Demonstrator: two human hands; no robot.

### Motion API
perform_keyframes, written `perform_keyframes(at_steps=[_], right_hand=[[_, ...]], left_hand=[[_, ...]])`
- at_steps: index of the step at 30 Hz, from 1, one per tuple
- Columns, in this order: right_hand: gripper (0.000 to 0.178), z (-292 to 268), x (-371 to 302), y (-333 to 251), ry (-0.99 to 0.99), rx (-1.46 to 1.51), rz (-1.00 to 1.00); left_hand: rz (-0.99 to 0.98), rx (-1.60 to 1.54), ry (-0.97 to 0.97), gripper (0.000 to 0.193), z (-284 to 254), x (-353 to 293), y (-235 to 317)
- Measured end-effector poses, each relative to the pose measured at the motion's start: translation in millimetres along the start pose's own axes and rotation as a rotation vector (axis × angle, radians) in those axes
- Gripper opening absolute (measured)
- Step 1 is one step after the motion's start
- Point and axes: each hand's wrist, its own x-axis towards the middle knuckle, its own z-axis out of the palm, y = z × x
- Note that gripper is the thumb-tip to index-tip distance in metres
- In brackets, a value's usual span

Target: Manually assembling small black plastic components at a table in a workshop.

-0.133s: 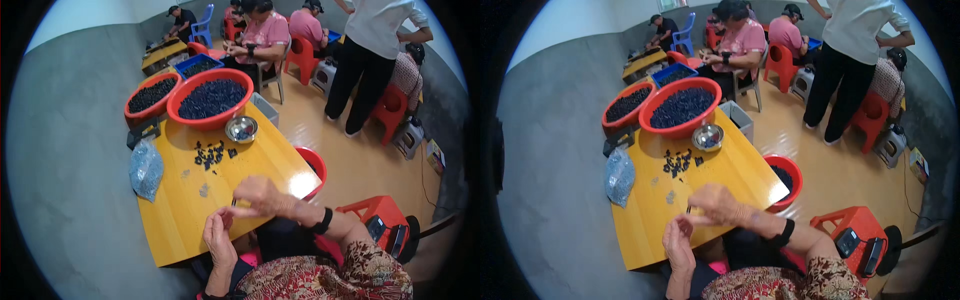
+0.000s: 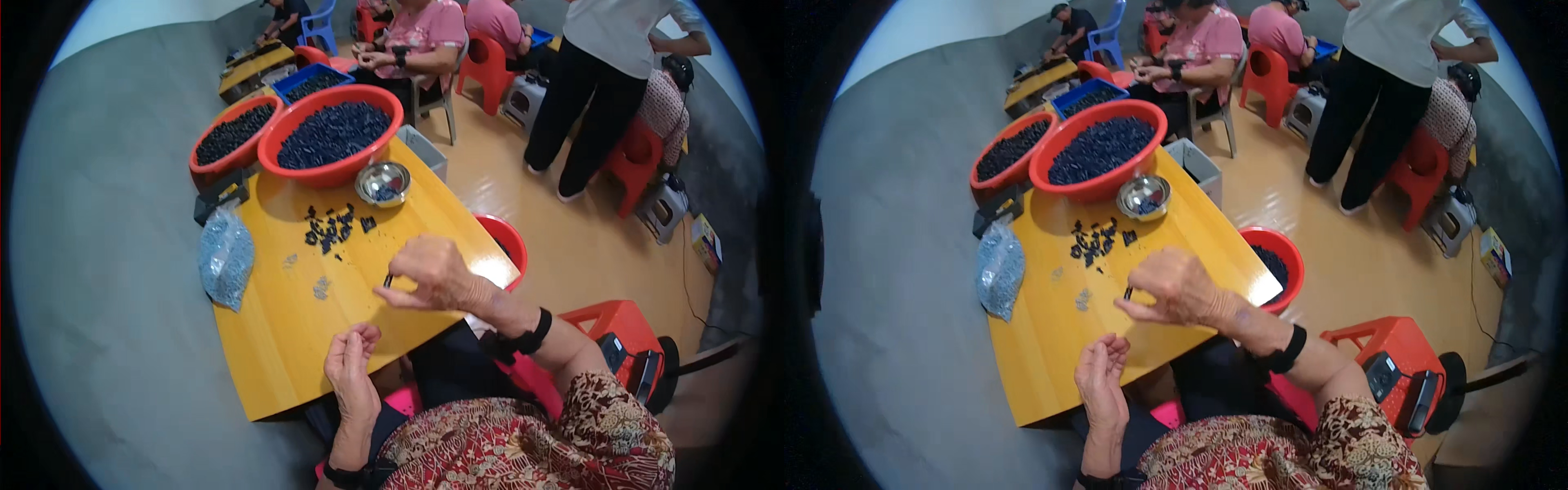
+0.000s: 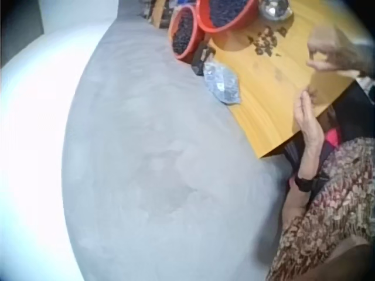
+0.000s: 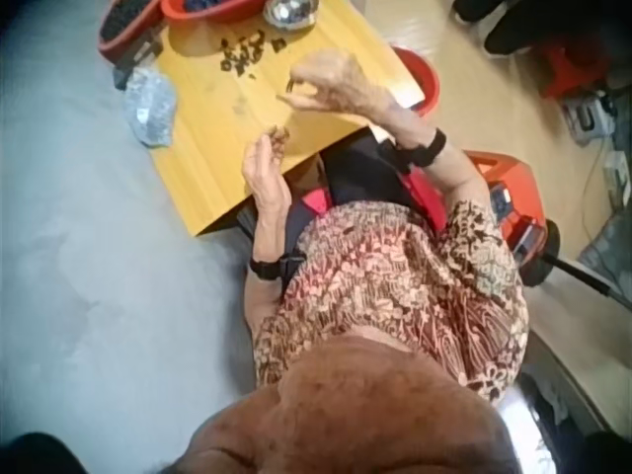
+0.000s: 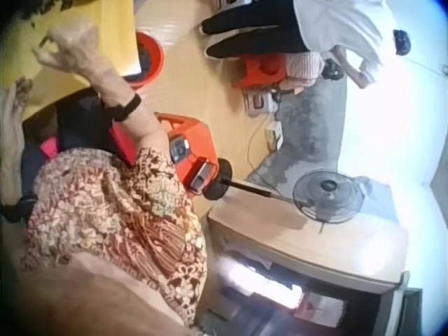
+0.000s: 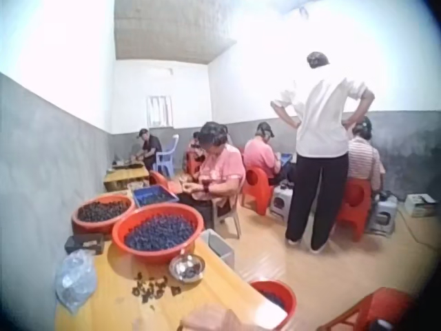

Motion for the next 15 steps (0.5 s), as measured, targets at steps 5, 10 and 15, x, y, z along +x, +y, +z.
perform_keyframes(at_steps=[5,10,15], right_hand=[[0.031,-12.7,-11.9,11.9,-0.018,-0.126,0.012],[0.032,-14.6,-12.8,11.4,-0.008,-0.159,0.002],[0.032,-12.2,-12.7,5.0,-0.04,-0.134,-0.015]], left_hand=[[-0.055,0.046,0.023,0.025,-1.4,-7.4,-8.9],[-0.045,0.04,0.022,0.023,0.0,-7.3,-11.1],[-0.041,0.05,0.018,0.023,-2.7,-4.8,-11.8]])
